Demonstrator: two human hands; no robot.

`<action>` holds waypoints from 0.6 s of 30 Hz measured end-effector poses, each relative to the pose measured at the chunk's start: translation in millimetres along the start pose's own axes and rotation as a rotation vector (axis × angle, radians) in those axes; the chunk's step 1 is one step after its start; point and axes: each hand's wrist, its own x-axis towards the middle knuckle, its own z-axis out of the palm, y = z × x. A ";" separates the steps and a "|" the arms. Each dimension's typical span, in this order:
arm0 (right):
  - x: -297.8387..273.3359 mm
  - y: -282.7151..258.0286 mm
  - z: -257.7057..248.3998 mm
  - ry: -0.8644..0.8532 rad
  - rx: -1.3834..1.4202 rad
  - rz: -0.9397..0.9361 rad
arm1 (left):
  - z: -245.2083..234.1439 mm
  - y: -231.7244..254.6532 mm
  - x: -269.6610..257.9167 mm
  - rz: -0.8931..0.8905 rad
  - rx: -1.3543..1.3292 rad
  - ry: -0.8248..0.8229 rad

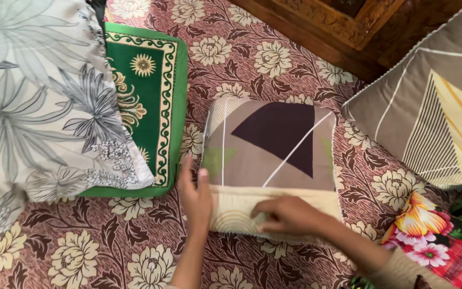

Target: The person arranges several decorative pillows on a bed. They pick up, flip, and place multiple pillows with different patterns, including a gray geometric pillow, a red floral pillow, and a green embroidered pillow, smoothing each one into position.

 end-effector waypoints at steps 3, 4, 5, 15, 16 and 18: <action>16.0 18.0 -51.2 0.401 -0.118 0.040 | 22.9 14.6 18.5 0.294 0.196 -0.112; 24.6 26.4 -68.3 0.587 -0.190 0.003 | 34.3 20.3 30.0 0.417 0.248 -0.099; 34.2 35.4 -82.4 0.770 -0.265 -0.036 | 46.7 26.0 41.8 0.540 0.300 -0.087; 38.2 67.9 -33.9 0.580 -0.416 0.212 | 96.6 11.0 22.2 0.519 0.608 -0.353; 41.9 74.3 -31.5 0.594 -0.424 0.200 | 100.1 3.6 25.2 0.542 0.605 -0.333; 60.5 90.4 -38.8 0.613 -0.439 0.198 | 113.3 -3.4 40.1 0.577 0.611 -0.278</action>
